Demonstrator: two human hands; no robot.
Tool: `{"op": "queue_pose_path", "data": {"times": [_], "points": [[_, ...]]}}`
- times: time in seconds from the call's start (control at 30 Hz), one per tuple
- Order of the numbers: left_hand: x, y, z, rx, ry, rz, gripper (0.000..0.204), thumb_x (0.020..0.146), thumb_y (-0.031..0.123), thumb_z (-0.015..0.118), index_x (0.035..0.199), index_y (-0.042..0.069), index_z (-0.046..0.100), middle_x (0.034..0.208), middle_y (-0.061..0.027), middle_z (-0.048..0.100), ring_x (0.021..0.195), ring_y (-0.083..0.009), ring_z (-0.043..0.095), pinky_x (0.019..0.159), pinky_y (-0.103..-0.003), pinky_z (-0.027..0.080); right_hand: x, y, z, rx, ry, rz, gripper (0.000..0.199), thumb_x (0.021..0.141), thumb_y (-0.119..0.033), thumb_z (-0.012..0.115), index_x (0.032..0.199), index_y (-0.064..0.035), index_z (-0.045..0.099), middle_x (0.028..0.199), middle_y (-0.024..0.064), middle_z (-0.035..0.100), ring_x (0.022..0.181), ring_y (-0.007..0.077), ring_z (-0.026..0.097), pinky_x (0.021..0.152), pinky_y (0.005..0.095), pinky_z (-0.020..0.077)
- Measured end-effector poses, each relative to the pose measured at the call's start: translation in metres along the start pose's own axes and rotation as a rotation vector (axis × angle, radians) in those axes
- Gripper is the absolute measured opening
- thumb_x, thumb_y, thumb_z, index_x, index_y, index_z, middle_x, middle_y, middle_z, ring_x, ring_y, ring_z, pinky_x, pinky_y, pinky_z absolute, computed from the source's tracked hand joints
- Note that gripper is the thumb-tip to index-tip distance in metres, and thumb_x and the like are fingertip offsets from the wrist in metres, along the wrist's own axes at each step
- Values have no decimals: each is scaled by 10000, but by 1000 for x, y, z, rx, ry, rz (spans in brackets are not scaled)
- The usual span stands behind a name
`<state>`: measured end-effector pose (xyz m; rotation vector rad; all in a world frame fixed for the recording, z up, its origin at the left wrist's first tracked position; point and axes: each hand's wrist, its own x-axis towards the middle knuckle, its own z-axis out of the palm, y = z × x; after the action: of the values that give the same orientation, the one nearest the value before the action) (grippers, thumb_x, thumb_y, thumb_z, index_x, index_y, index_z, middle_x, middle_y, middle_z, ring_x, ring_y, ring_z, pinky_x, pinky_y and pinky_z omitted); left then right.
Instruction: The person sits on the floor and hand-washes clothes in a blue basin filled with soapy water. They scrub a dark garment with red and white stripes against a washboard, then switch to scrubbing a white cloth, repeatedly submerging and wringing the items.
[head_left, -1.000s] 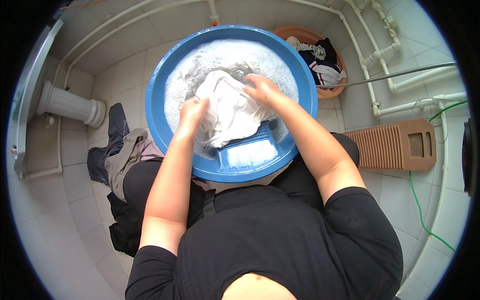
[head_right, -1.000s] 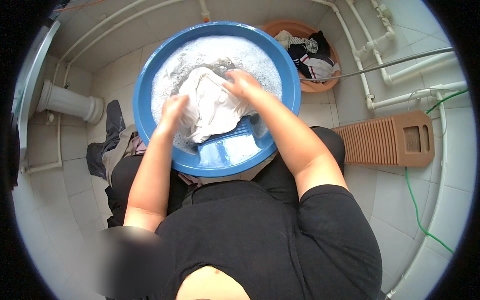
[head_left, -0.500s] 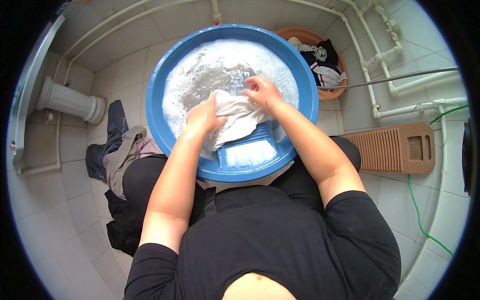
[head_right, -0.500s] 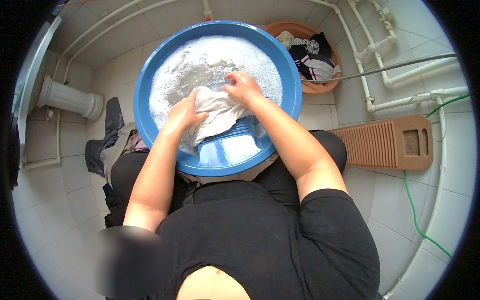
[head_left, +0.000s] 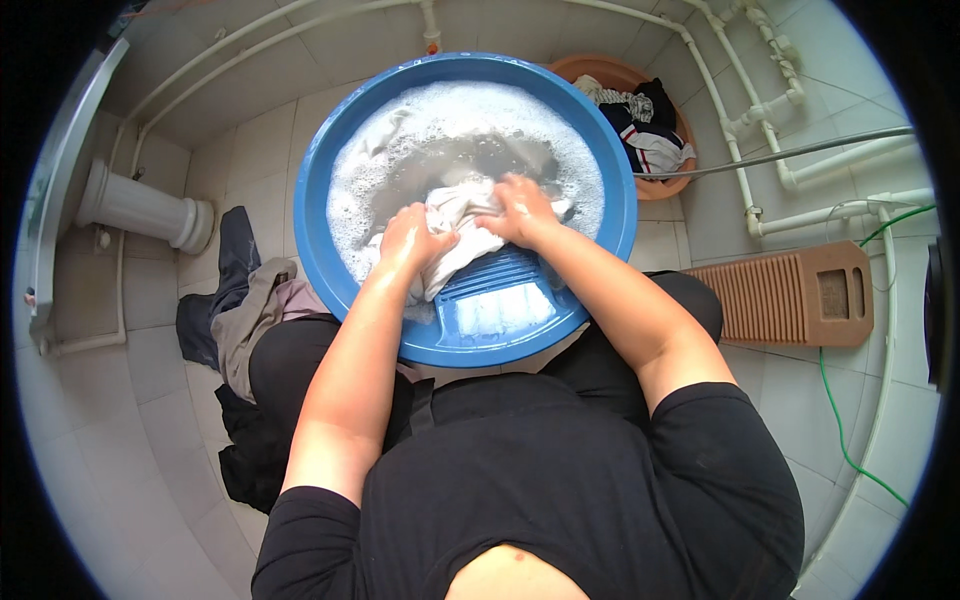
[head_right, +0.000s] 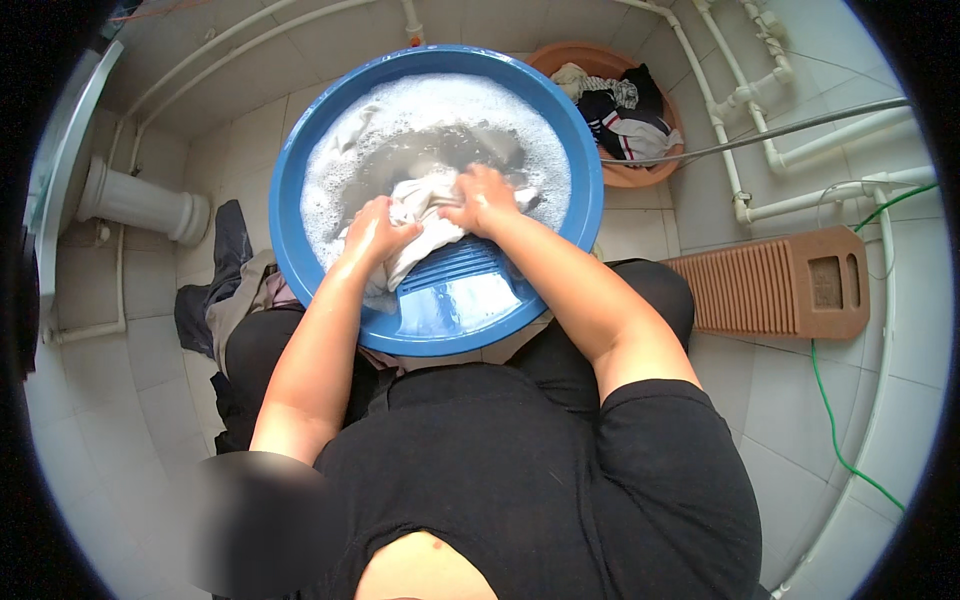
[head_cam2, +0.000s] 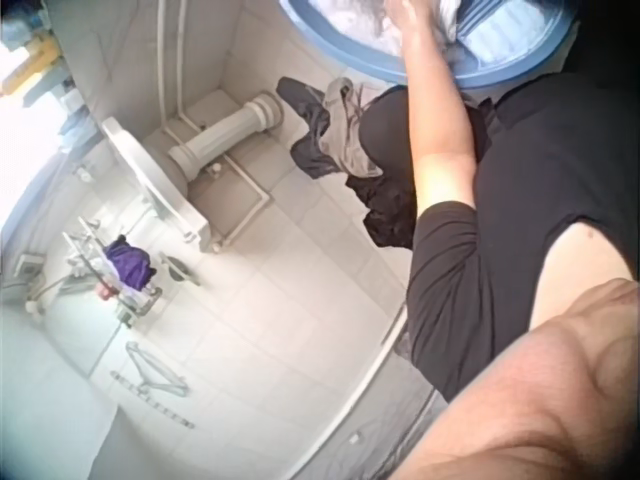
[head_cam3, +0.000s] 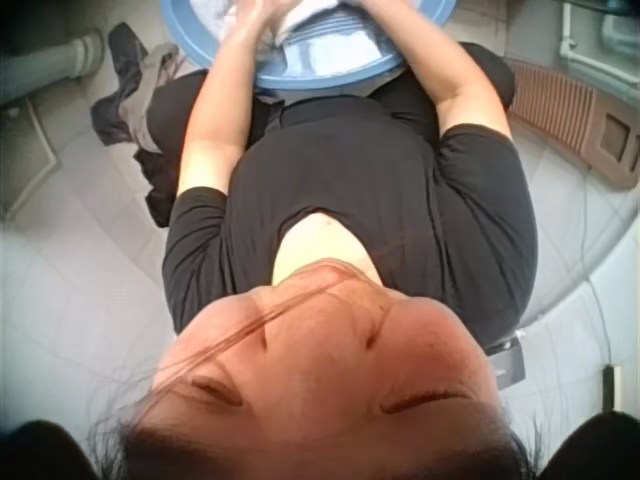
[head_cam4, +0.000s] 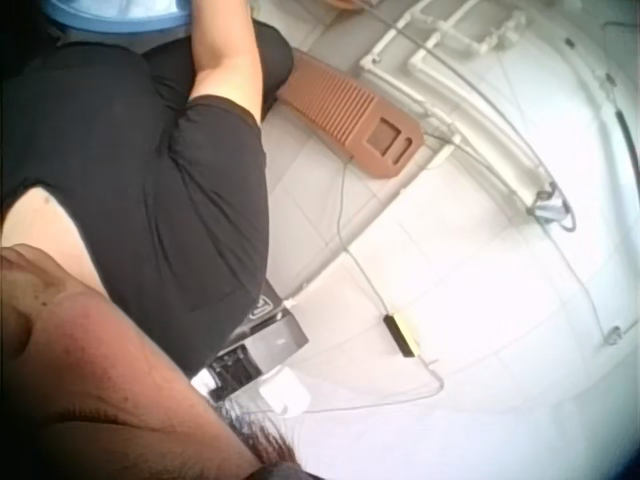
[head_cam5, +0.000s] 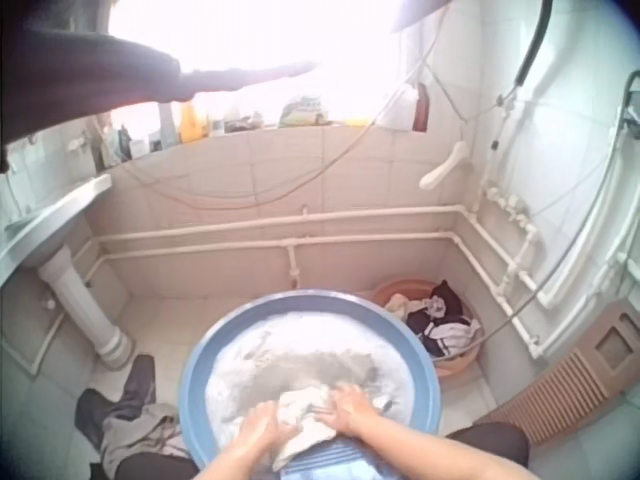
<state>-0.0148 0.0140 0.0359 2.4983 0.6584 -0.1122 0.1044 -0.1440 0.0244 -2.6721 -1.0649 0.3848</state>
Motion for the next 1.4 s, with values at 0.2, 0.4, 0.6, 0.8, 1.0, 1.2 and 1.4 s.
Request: {"op": "queue_pose_path", "data": {"times": [0.2, 0.4, 0.6, 0.8, 1.0, 1.2, 1.4], "points": [[5, 1, -9, -1626, -276, -103, 281, 746, 136, 678, 979, 29, 565, 942, -118, 624, 841, -225, 622, 782, -315, 493, 5, -2, -11, 99, -65, 327, 644, 691, -559, 614, 1155, -114, 571, 1276, 147, 451, 1160, 301, 451, 968, 434, 350], [6, 11, 4, -2103, -331, -281, 380, 855, 292, 544, 1094, 0, 502, 1025, -132, 602, 977, -311, 588, 898, -452, 466, -5, -35, 13, 778, 402, -203, 285, 682, -151, 639, 912, 8, 583, 1121, 153, 523, 981, 258, 553, 836, 333, 462], [1, 14, 10, -2085, -410, -464, 275, 869, 307, 542, 920, 37, 558, 848, -93, 601, 734, -216, 588, 664, -356, 500, -57, -106, -19, 608, 425, -768, 206, 638, -142, 641, 775, -71, 505, 883, 111, 553, 756, 300, 566, 639, 367, 468], [-12, 32, 25, -1975, -91, -416, 243, 907, 241, 446, 939, 35, 570, 873, -104, 613, 796, -220, 600, 676, -354, 506, -16, -65, 4, 595, 525, -347, 112, 662, -169, 610, 645, -88, 534, 666, 110, 548, 600, 302, 553, 560, 368, 457], [0, -21, 53, -2111, -503, -40, 330, 909, 338, 382, 916, 56, 554, 823, -73, 583, 734, -195, 561, 649, -347, 480, -54, -108, -16, 640, 428, -527, 171, 702, -191, 609, 608, -82, 518, 613, 124, 518, 583, 313, 542, 536, 370, 442], [-4, 30, 20, -1910, -99, -474, 244, 882, 255, 479, 968, 42, 563, 895, -94, 606, 799, -210, 597, 724, -349, 503, 3, -50, -9, 629, 453, 1, 234, 791, -303, 582, 718, -80, 580, 775, 153, 611, 737, 342, 590, 644, 411, 476], [2, 20, 7, -1793, 130, -377, 379, 875, 143, 531, 1187, 41, 342, 1061, -158, 525, 936, -284, 577, 752, -429, 516, 23, -3, -6, 273, 244, 222, 405, 759, -454, 606, 955, -100, 604, 1109, 142, 529, 983, 329, 531, 839, 410, 438]]}}
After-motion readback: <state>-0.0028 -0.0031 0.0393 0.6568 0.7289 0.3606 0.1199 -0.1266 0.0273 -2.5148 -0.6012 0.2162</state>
